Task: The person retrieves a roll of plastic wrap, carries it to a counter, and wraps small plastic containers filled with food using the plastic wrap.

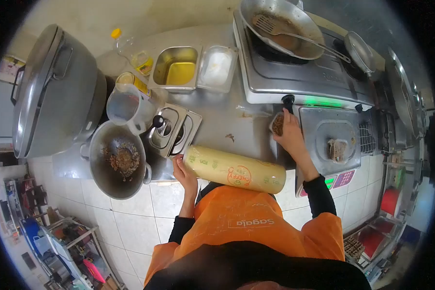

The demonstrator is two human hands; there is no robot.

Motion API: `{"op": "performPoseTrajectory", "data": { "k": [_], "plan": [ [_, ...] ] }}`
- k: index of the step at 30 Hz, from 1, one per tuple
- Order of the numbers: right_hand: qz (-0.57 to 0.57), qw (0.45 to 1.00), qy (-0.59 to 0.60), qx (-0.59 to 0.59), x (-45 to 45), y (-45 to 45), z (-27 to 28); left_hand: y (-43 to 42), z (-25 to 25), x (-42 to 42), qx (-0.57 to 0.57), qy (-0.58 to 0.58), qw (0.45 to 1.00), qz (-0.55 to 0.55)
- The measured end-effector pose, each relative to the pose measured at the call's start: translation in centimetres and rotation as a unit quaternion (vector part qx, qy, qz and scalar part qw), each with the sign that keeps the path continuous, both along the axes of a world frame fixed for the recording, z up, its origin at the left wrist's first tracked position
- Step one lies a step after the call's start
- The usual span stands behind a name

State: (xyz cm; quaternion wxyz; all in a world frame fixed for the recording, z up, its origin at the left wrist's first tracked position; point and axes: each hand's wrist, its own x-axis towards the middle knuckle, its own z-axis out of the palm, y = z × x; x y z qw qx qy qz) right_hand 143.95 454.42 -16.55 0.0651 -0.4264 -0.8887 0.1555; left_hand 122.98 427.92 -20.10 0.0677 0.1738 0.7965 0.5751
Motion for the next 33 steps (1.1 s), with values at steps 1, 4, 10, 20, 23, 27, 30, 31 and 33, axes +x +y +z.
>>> {"op": "performPoseTrajectory", "data": {
  "k": [1, 4, 10, 20, 23, 27, 30, 31, 33],
  "plan": [
    [0.018, 1.0, 0.025, 0.007, 0.2, -0.6, 1.0, 0.0, 0.4, 0.1, -0.001, -0.004, 1.0, 0.003],
    [0.076, 0.996, 0.047, 0.0, -0.6, -2.5, 3.1, -0.6, 0.5, -0.1, -0.019, -0.049, 0.999, -0.012],
    [0.173, 0.982, 0.032, -0.065, -6.9, -6.1, -0.2, -1.6, -0.4, -0.2, -0.027, -0.049, 0.998, -0.028],
    [0.232, 0.96, 0.11, -0.111, -14.0, -13.5, 3.7, -2.2, -0.1, -0.3, -0.01, -0.094, 0.994, -0.056],
    [0.25, 0.947, 0.154, -0.135, -15.3, -14.6, 2.6, -2.1, -0.3, -0.4, 0.029, -0.055, 0.997, -0.043],
    [0.253, 0.94, 0.173, -0.148, -15.5, -14.4, 1.9, -1.5, 2.5, -3.3, 0.072, 0.021, 0.992, -0.099],
    [0.231, 0.928, 0.201, -0.212, -15.5, -14.0, 1.9, 0.1, 4.1, -6.6, -0.008, 0.071, 0.916, -0.395],
    [0.211, 0.92, 0.22, -0.245, -15.6, -13.7, 2.0, 0.3, 3.6, -7.1, -0.007, 0.072, 0.915, -0.397],
    [0.209, 0.913, 0.231, -0.262, -15.3, -13.0, 2.1, 0.8, 2.9, -7.9, -0.012, -0.06, 0.901, -0.43]
  ]
}}
